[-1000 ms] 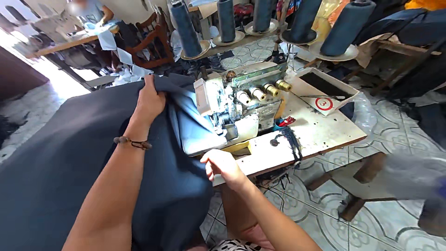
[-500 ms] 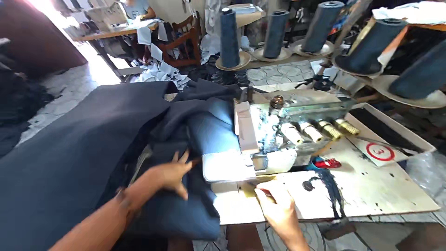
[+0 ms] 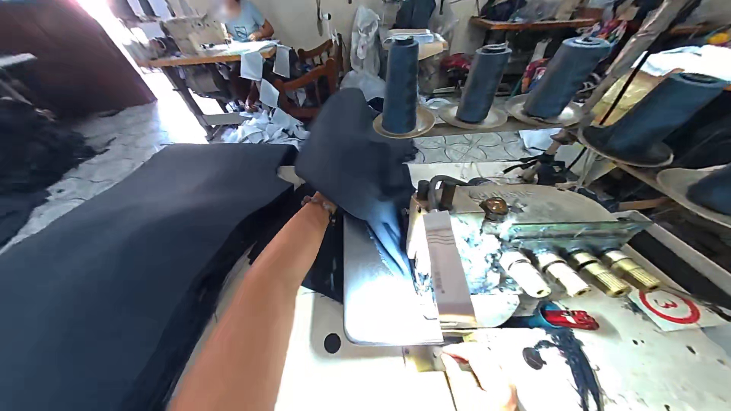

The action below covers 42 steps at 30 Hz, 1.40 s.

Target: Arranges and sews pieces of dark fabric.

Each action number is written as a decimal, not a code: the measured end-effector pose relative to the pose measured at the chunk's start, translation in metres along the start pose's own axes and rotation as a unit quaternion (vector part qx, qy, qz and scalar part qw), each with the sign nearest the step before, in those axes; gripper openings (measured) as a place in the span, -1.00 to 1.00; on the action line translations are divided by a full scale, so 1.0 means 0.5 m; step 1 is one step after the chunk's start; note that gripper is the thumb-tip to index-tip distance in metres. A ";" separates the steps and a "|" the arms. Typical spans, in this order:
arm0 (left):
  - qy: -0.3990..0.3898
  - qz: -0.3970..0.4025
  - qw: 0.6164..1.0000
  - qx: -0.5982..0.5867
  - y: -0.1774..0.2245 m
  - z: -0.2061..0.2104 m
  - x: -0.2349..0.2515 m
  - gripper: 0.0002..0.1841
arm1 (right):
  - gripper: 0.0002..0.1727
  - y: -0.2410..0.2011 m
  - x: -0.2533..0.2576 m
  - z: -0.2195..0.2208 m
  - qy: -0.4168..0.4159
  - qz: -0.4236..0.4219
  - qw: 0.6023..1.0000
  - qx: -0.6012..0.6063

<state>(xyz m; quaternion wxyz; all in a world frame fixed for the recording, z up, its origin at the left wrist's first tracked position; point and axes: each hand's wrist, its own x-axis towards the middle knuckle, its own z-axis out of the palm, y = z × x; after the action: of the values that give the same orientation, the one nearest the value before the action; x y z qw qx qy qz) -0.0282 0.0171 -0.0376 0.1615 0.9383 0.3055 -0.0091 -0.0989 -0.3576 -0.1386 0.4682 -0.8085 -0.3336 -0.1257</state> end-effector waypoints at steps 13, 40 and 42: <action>0.155 0.006 0.985 0.080 -0.364 -0.147 -0.581 -0.55 | -0.70 0.008 -0.006 0.015 -0.001 -0.048 0.999 -0.006; 0.207 0.028 0.977 -0.042 -0.452 -0.140 -0.627 -0.75 | -0.77 -0.093 -0.168 -0.003 -0.205 -0.073 0.939 0.267; 0.211 0.026 0.976 -0.052 -0.456 -0.147 -0.628 -0.75 | -0.78 -0.097 -0.170 -0.007 -0.216 -0.060 0.939 0.262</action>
<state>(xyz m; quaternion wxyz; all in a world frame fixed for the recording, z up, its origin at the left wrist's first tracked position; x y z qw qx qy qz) -0.4208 0.0342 0.0006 0.1425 0.9171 0.3082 0.2089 -0.1935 -0.3801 -0.1477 0.5714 -0.6436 -0.4957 0.1164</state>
